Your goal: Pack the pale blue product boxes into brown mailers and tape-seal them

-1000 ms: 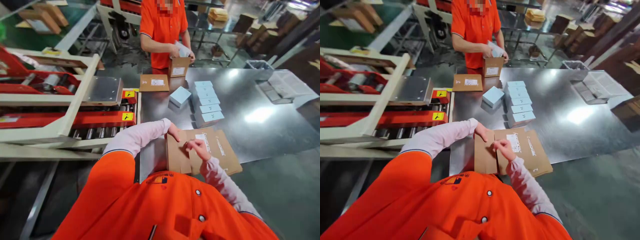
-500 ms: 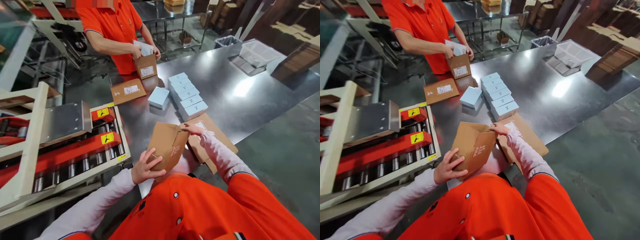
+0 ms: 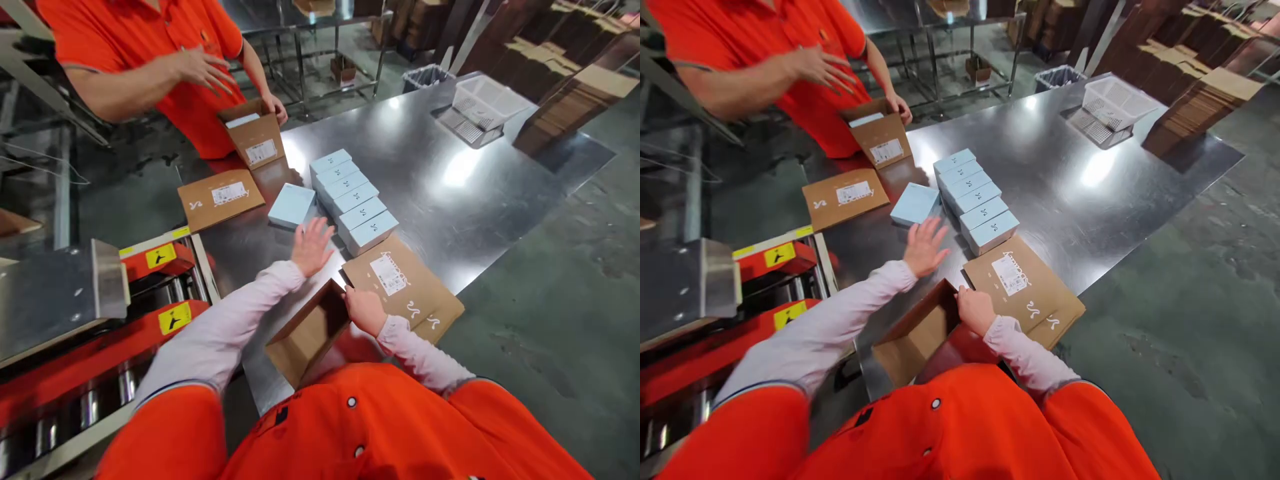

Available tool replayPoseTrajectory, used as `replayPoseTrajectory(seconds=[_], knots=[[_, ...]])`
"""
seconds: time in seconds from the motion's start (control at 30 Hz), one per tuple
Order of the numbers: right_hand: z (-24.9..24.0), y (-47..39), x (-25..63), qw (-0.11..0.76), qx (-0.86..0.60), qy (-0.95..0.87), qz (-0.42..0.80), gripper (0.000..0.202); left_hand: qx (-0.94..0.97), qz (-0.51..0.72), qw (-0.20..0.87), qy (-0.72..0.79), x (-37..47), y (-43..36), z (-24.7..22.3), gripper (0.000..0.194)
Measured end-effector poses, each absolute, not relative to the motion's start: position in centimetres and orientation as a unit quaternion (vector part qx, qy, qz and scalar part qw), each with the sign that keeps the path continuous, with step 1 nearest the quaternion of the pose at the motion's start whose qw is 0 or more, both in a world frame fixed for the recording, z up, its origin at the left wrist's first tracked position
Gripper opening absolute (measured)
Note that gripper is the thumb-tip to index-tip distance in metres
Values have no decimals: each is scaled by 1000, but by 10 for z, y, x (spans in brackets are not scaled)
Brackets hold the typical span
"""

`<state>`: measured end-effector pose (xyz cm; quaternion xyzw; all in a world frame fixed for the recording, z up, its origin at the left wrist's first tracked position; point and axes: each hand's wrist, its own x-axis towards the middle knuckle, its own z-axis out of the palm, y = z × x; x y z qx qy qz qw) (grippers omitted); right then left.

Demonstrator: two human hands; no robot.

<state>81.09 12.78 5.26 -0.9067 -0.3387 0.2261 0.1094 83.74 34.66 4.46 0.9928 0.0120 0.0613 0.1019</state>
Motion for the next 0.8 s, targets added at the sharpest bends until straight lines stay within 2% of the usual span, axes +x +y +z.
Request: replayPoseTrajectory(seconds=[0.07, 0.13, 0.23, 0.37, 0.47, 0.57, 0.63, 0.7, 0.8], knots=[[35, 121, 811, 248, -888, -341, 184, 41, 992, 54, 114, 0, 912, 293, 45, 68], [18, 114, 810, 386, -846, -337, 150, 46, 993, -20, 114, 12, 955, 248, 34, 75], [1, 109, 805, 489, -801, -316, 140, 48, 992, -103, 77, -16, 963, 219, 9, 81], [-2, 112, 798, 527, -781, -292, 167, 47, 990, -91, 68, -88, 915, 249, 10, 71], [-2, 120, 796, 544, -767, -283, 188, 47, 993, 9, 120, 8, 852, 297, 53, 62], [-3, 129, 795, 557, -759, -273, 199, 49, 950, 215, 189, 121, 766, 339, 109, 74], [-3, 133, 793, 565, -759, -255, 197, 52, 931, 266, 225, 106, 703, 350, 137, 82], [-3, 136, 791, 575, -759, -237, 195, 57, 950, 210, 217, 79, 648, 346, 150, 73], [-2, 137, 786, 581, -757, -230, 192, 61, 987, 38, 133, 80, 596, 327, 144, 57]])
